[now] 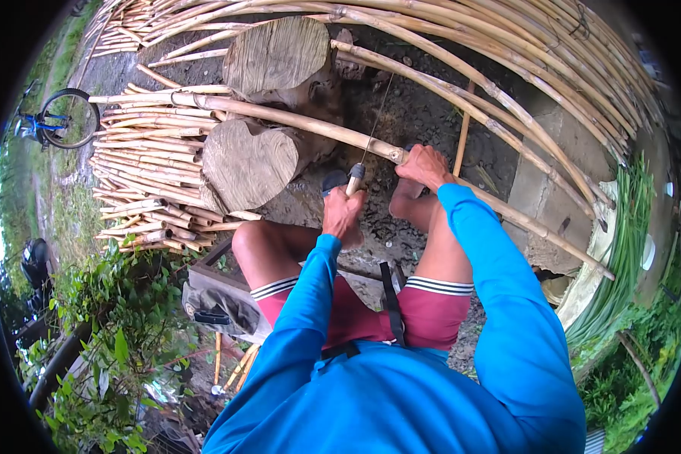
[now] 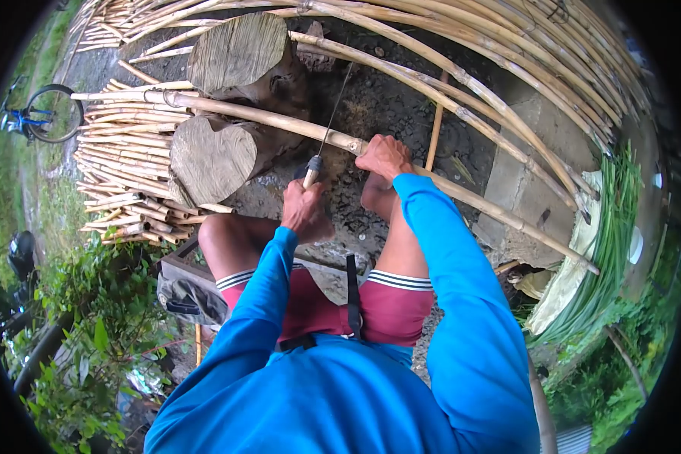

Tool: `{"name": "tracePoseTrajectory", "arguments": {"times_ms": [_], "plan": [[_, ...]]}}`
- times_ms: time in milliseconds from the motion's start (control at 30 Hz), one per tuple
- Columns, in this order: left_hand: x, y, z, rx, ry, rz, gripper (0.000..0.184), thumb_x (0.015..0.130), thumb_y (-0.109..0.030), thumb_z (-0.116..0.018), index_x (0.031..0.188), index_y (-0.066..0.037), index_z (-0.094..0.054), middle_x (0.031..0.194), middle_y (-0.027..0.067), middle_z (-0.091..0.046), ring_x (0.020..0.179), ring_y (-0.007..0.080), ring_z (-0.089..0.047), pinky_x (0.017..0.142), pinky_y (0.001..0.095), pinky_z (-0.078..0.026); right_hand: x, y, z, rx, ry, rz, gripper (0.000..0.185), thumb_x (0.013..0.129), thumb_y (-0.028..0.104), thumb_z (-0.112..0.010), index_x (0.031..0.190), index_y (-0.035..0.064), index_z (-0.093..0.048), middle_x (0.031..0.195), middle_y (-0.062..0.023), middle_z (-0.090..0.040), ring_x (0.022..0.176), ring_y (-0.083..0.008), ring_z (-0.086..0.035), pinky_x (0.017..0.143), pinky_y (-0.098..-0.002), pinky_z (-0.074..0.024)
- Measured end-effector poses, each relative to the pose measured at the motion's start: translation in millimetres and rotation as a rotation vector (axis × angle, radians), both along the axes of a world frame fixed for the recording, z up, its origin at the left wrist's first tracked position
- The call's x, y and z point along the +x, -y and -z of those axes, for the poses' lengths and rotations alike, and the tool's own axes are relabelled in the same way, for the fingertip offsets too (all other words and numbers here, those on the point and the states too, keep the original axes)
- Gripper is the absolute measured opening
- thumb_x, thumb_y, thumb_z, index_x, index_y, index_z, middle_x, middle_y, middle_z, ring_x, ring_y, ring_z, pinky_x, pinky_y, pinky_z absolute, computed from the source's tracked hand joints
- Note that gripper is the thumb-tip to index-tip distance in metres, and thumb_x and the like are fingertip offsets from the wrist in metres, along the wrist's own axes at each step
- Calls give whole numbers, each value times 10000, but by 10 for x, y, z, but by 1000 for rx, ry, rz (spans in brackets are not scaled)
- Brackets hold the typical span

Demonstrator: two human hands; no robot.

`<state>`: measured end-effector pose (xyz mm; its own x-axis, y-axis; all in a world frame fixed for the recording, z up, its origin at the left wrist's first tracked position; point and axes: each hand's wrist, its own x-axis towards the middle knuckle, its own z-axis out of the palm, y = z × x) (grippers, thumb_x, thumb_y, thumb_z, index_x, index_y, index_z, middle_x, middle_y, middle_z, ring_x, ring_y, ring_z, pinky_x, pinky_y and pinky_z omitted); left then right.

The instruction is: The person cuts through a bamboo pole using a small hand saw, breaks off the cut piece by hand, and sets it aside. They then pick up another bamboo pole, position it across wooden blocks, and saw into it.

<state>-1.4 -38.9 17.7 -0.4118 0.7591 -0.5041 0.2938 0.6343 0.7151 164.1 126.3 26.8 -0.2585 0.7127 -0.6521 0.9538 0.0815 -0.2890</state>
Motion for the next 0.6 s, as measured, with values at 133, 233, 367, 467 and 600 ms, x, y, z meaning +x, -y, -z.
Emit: {"name": "tracePoseTrajectory", "arguments": {"times_ms": [133,233,367,467,600], "plan": [[-8,477,-214,-80,-86,9,446,799,-359,-648,883,79,-672,805,312,-657,865,404,-693,746,470,-511,10,-8,-21,1,7,3,470,692,318,-665,1044,13,-726,1117,-285,-669,1075,-438,-644,953,-464,-519],[-79,780,-277,-188,15,1,426,813,-347,-614,980,39,-684,844,318,-663,880,451,-679,796,487,-514,-2,4,1,83,-35,10,464,695,350,-683,978,-15,-726,994,-310,-680,973,-469,-663,903,-492,-534],[-99,328,-91,14,-173,234,381,812,-340,-641,902,29,-683,748,242,-631,692,359,-652,669,457,-503,-5,9,-33,17,-6,1,457,696,306,-664,1040,12,-728,1105,-291,-670,1065,-445,-646,946,-471,-520],[-56,210,-55,55,-179,213,454,799,-357,-653,895,87,-650,770,280,-643,743,360,-675,647,451,-513,-1,22,-98,17,-37,9,450,699,307,-670,1033,11,-730,1089,-293,-674,1049,-448,-651,945,-473,-520],[-61,715,-343,-169,-41,-33,505,770,-368,-670,928,111,-656,826,286,-684,806,354,-704,725,452,-536,-15,5,-100,34,-23,25,446,699,305,-676,1030,12,-731,1089,-290,-675,1059,-448,-647,948,-467,-522]]}}
